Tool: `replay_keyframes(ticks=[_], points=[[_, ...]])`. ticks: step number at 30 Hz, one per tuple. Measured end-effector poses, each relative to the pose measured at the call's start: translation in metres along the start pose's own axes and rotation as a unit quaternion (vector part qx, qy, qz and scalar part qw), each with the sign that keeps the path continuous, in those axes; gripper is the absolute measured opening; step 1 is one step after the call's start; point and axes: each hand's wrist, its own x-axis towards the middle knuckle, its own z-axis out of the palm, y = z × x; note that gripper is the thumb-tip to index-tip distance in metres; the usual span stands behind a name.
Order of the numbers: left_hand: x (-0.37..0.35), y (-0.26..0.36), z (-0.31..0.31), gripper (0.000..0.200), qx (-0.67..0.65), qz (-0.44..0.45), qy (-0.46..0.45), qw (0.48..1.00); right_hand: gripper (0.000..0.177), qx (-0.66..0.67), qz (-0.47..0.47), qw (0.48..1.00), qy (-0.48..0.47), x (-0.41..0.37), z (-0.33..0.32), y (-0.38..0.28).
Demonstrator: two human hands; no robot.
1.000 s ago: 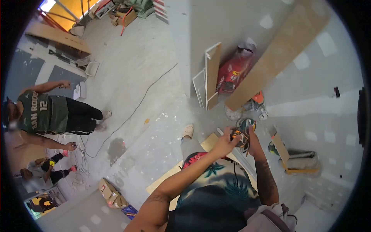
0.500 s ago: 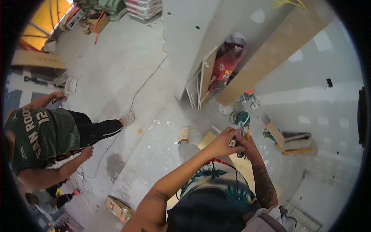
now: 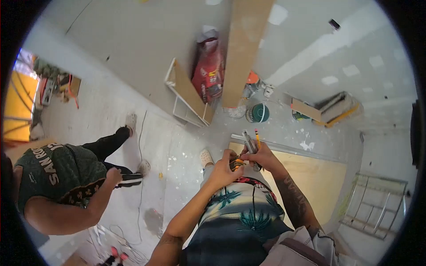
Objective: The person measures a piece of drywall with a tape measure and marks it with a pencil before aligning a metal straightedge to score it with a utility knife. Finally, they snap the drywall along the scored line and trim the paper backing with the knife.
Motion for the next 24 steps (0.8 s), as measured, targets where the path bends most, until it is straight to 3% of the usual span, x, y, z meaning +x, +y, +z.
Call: replay_keyframes(ticks=[2, 5, 7, 9, 11, 12, 13, 14, 16, 18, 24], points=[[0.0, 0.002, -0.006, 0.052, 0.026, 0.021, -0.015, 0.999, 0.022, 0.072, -0.036, 0.997, -0.008, -0.004, -0.004, -0.001], [0.001, 0.007, -0.031, 0.048, 0.058, -0.049, -0.097, 0.992, 0.027, 0.112, -0.029, 0.993, -0.01, -0.007, -0.034, -0.002], [-0.006, -0.039, -0.048, 0.049, 0.066, 0.016, -0.093, 0.993, 0.033, 0.173, -0.043, 0.984, -0.019, -0.014, -0.087, -0.002], [-0.027, -0.09, -0.087, 0.043, 0.125, -0.069, -0.129, 0.981, 0.038, 0.316, -0.072, 0.946, -0.026, -0.023, -0.145, 0.003], [-0.055, -0.096, -0.136, 0.036, 0.057, -0.208, -0.194, 0.957, 0.041, 0.309, -0.146, 0.937, 0.064, -0.028, -0.2, 0.014], [-0.07, -0.096, -0.159, 0.029, 0.085, -0.259, -0.206, 0.94, 0.037, 0.379, -0.149, 0.913, 0.032, -0.039, -0.225, 0.011], [-0.084, -0.131, -0.184, 0.023, 0.223, -0.16, -0.208, 0.939, 0.032, 0.393, -0.158, 0.906, -0.011, -0.042, -0.259, 0.018], [-0.098, -0.12, -0.206, 0.023, 0.151, -0.326, -0.196, 0.913, 0.032, 0.403, -0.163, 0.901, 0.009, -0.045, -0.277, 0.036], [-0.138, -0.153, -0.271, 0.023, 0.253, -0.307, -0.17, 0.901, 0.035, 0.389, -0.082, 0.917, 0.017, -0.048, -0.302, 0.085], [-0.167, -0.111, -0.3, 0.023, 0.307, -0.261, -0.111, 0.908, 0.033, 0.421, -0.053, 0.905, -0.019, -0.038, -0.303, 0.143], [-0.223, -0.046, -0.349, 0.021, 0.462, -0.219, -0.085, 0.855, 0.02, 0.593, 0.009, 0.804, 0.025, -0.01, -0.275, 0.251]])
